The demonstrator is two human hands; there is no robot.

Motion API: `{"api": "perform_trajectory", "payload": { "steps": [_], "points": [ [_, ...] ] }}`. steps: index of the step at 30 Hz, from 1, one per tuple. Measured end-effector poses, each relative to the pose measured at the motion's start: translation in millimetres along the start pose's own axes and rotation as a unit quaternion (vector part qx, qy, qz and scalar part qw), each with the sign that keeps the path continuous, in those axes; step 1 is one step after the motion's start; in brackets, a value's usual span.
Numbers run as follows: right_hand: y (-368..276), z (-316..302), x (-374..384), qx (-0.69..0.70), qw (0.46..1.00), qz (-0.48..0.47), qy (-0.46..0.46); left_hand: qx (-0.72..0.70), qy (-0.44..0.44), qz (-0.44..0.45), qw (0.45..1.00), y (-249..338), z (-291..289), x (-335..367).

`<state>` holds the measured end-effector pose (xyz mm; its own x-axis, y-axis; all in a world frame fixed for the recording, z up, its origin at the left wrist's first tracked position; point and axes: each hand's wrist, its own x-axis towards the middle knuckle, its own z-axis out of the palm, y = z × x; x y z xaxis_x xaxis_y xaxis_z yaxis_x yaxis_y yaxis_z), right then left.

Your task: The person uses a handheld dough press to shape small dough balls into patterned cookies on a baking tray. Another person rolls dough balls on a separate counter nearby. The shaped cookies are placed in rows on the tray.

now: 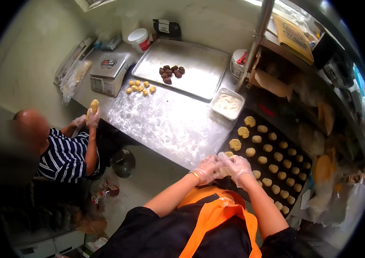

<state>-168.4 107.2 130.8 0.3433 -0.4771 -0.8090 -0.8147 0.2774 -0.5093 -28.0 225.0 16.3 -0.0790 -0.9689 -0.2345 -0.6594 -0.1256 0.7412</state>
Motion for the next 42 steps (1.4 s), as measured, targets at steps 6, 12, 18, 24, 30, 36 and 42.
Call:
{"api": "perform_trajectory", "payload": {
  "steps": [6,12,18,24,30,36,42],
  "points": [
    [85,8,8,0.356,0.921,-0.030,-0.155,-0.019,0.036,0.017,0.999,0,17,-1],
    [90,28,8,0.440,0.894,-0.018,-0.085,0.036,0.112,0.061,0.991,-1,24,-4],
    [103,20,-5,0.498,0.856,-0.074,-0.119,0.031,0.122,0.033,0.991,-1,29,-9],
    [81,-54,-80,0.608,0.777,-0.124,-0.106,0.011,0.168,-0.006,0.986,3,34,-26],
    [102,-133,-67,0.666,0.707,-0.233,-0.053,0.033,0.218,-0.005,0.975,-3,38,-41],
    [104,-194,-10,0.687,0.687,-0.231,0.058,0.036,0.235,-0.023,0.971,-3,44,-43],
    [88,-219,51,0.591,0.779,-0.193,0.076,0.079,0.273,-0.111,0.952,-15,54,-64]
  ]
}}
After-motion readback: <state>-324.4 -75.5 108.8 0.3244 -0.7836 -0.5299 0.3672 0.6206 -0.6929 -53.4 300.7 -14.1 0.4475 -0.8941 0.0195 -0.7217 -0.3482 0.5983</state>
